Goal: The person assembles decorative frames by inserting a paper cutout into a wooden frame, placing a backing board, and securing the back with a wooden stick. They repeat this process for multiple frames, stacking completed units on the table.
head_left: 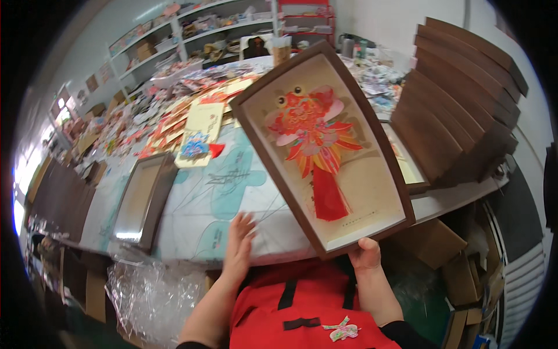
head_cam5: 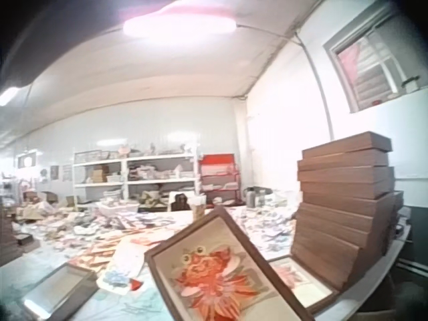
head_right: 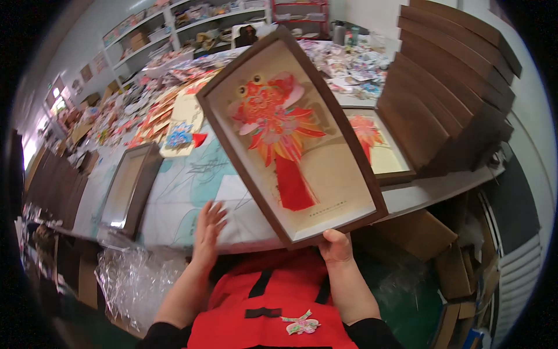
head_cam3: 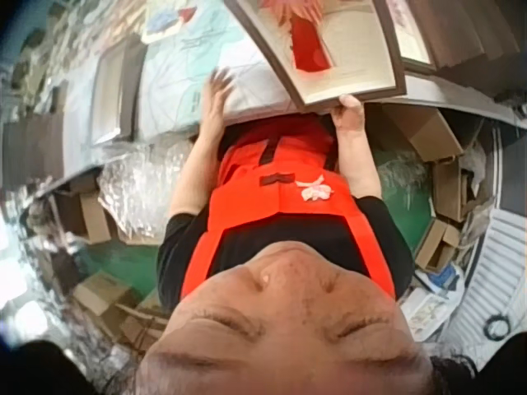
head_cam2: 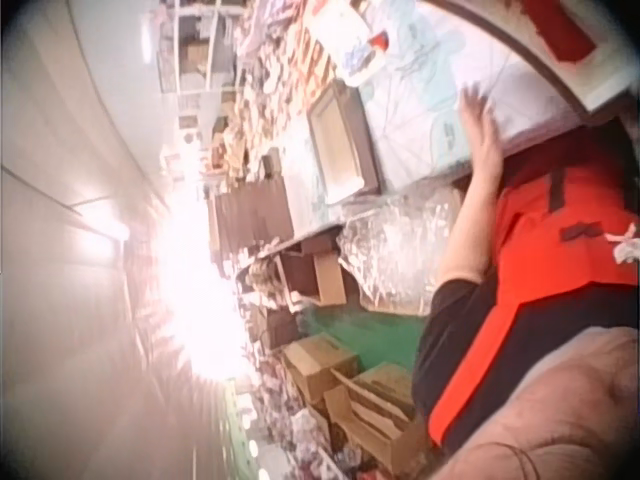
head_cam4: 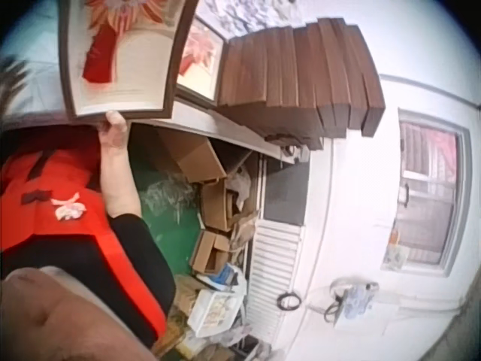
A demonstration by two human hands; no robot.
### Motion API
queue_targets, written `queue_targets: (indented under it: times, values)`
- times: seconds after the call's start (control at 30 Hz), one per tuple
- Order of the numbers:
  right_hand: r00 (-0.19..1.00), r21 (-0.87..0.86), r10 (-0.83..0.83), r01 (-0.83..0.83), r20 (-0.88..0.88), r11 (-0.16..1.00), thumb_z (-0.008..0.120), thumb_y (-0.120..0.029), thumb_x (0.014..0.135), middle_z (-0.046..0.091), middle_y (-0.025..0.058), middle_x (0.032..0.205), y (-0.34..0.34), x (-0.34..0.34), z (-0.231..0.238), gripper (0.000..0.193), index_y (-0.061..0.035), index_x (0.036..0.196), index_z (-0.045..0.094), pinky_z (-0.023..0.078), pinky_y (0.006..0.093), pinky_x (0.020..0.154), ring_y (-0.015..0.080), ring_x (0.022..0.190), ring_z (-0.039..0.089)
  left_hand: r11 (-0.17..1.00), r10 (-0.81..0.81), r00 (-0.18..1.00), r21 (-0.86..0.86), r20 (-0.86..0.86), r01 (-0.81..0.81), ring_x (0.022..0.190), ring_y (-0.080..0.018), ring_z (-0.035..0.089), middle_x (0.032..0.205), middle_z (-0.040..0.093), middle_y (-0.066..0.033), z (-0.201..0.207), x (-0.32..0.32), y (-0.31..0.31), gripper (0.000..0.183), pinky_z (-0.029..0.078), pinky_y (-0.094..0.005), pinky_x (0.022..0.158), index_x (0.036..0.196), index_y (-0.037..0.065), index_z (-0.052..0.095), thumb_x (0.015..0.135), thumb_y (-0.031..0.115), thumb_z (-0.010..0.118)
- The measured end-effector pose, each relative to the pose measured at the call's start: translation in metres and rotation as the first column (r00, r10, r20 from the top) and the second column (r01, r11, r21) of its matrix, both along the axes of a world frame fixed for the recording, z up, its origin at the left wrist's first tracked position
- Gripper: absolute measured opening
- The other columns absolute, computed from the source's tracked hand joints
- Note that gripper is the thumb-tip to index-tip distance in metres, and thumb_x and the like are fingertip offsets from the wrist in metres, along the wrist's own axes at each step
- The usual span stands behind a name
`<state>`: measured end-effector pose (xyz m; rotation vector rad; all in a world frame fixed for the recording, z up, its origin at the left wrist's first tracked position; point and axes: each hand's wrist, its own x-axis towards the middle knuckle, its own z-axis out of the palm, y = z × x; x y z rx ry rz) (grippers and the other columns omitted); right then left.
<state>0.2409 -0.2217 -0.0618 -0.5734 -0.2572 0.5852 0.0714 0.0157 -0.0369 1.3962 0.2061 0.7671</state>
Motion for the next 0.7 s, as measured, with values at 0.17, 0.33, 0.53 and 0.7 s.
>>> queue_targets:
  times: [0.17,0.33,0.53,0.7]
  values:
    - [0.984,-0.09,0.153,-0.146,0.086,0.985,0.076,-0.026,0.064,0.048,0.0122,0.128,0.03,-0.036,0.022,0.087,-0.004,0.136,0.032,0.035,0.0425,0.105,0.027,0.122,0.044,0.893,0.141,0.988,-0.439,0.067,-0.098,0.102,-0.0234,0.058,0.118,0.055,-0.0135,0.032,0.043,-0.024,0.057,0.049,-0.0372,0.087,0.128,0.003,0.041,0.092,0.046,0.049]
    - [0.86,-0.05,0.327,-0.335,0.391,0.941,0.072,-0.061,0.065,0.041,0.0157,0.138,0.005,0.01,0.068,0.108,0.002,0.14,0.028,0.032,0.0406,0.106,0.026,0.128,0.039,0.943,0.061,0.997,-0.332,0.055,-0.039,0.098,-0.0223,0.06,0.11,0.059,-0.0129,0.05,0.002,0.01,0.049,0.05,-0.0372,0.084,0.123,-0.002,0.045,0.093,0.037,0.051]
    - [0.924,-0.431,0.105,0.07,0.369,0.9,0.06,-0.041,0.084,0.048,0.0089,0.125,0.001,-0.014,0.019,0.07,-0.0009,0.135,0.035,0.041,0.0355,0.095,0.0214,0.115,0.048,0.928,0.13,0.991,0.356,-0.028,-0.112,0.095,-0.0228,0.06,0.103,0.061,-0.016,0.096,0.006,-0.025,0.057,0.046,-0.0328,0.084,0.127,-0.002,0.038,0.085,0.025,0.065]
    - [0.986,-0.269,0.154,-0.129,0.072,0.955,0.048,-0.034,0.092,0.051,0.0087,0.122,0.048,-0.032,-0.037,0.049,-0.0042,0.13,0.042,0.043,0.0373,0.094,0.0239,0.109,0.053,0.888,0.15,0.986,0.45,-0.079,-0.099,0.094,-0.0216,0.062,0.102,0.061,-0.0174,0.101,-0.038,-0.012,0.061,0.048,-0.0327,0.079,0.131,-0.002,0.036,0.09,0.039,0.054]
